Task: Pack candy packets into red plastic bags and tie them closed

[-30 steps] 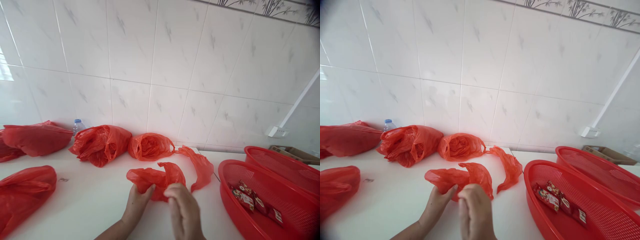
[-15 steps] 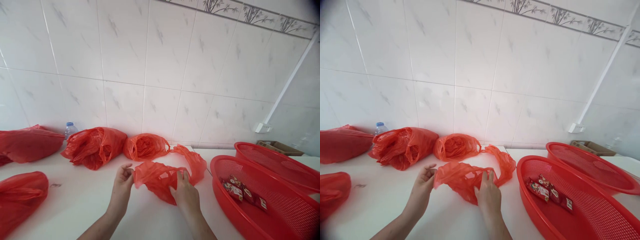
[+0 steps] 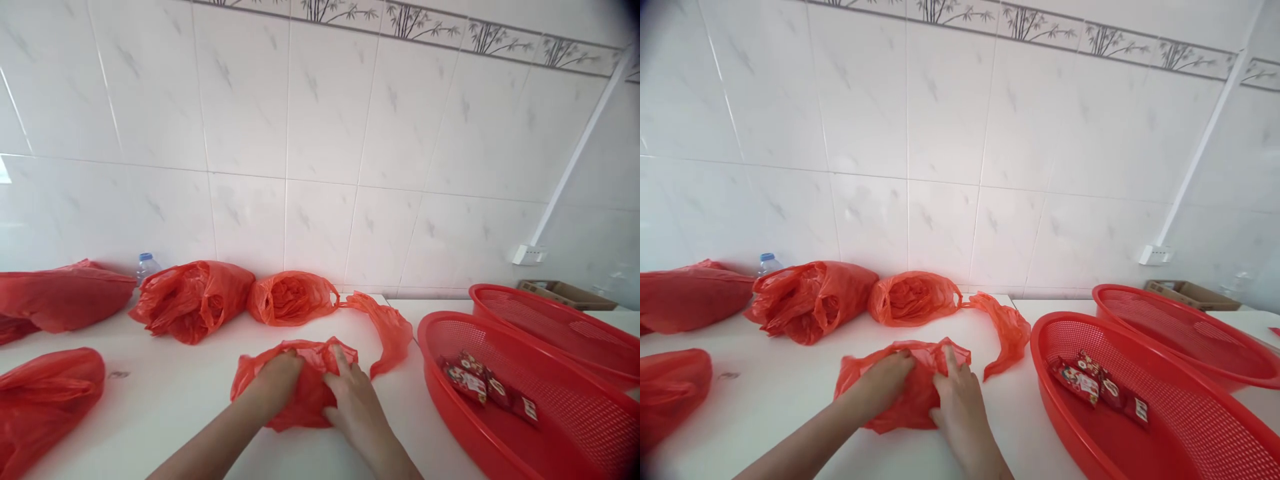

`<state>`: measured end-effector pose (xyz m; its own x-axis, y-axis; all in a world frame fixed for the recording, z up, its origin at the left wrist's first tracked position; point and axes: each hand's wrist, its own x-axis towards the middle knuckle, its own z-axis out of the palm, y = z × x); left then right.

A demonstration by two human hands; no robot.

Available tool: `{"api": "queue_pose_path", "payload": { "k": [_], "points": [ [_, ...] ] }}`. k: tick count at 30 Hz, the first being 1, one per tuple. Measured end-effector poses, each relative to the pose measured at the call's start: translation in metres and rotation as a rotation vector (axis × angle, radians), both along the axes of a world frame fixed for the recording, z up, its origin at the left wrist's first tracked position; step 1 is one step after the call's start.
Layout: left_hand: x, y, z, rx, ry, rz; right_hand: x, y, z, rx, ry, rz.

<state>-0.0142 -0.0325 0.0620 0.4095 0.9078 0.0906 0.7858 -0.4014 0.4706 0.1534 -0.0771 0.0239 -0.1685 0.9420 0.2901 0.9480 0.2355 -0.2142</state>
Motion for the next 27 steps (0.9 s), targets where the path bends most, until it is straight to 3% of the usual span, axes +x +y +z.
{"api": "queue_pose_path", "payload": {
  "k": [4,8,13,15,18,21,24,27],
  "points": [
    [-0.037,0.028,-0.014,0.019,0.150,0.089,0.026,0.003,0.008,-0.018,0.000,-0.092],
    [-0.047,0.023,-0.012,0.014,0.209,0.120,0.046,0.003,0.022,0.045,0.084,-0.158],
    [-0.031,0.000,0.002,0.088,0.194,0.081,0.037,-0.002,0.034,0.535,0.098,-0.249],
    [-0.022,-0.009,0.006,0.103,0.197,0.066,0.025,-0.003,0.032,0.633,0.119,-0.200],
    [-0.005,-0.016,0.006,0.103,0.178,0.023,0.005,-0.001,0.020,0.476,0.183,-0.039],
    [0.014,-0.012,0.000,0.103,0.104,-0.059,-0.004,0.004,0.003,0.197,0.159,-0.010],
    [0.020,0.002,-0.011,0.086,0.011,-0.072,0.009,0.005,-0.005,-0.078,0.096,-0.066],
    [0.008,0.019,-0.020,0.014,-0.090,0.007,0.034,0.002,-0.001,-0.295,0.183,-0.058]
  ]
}}
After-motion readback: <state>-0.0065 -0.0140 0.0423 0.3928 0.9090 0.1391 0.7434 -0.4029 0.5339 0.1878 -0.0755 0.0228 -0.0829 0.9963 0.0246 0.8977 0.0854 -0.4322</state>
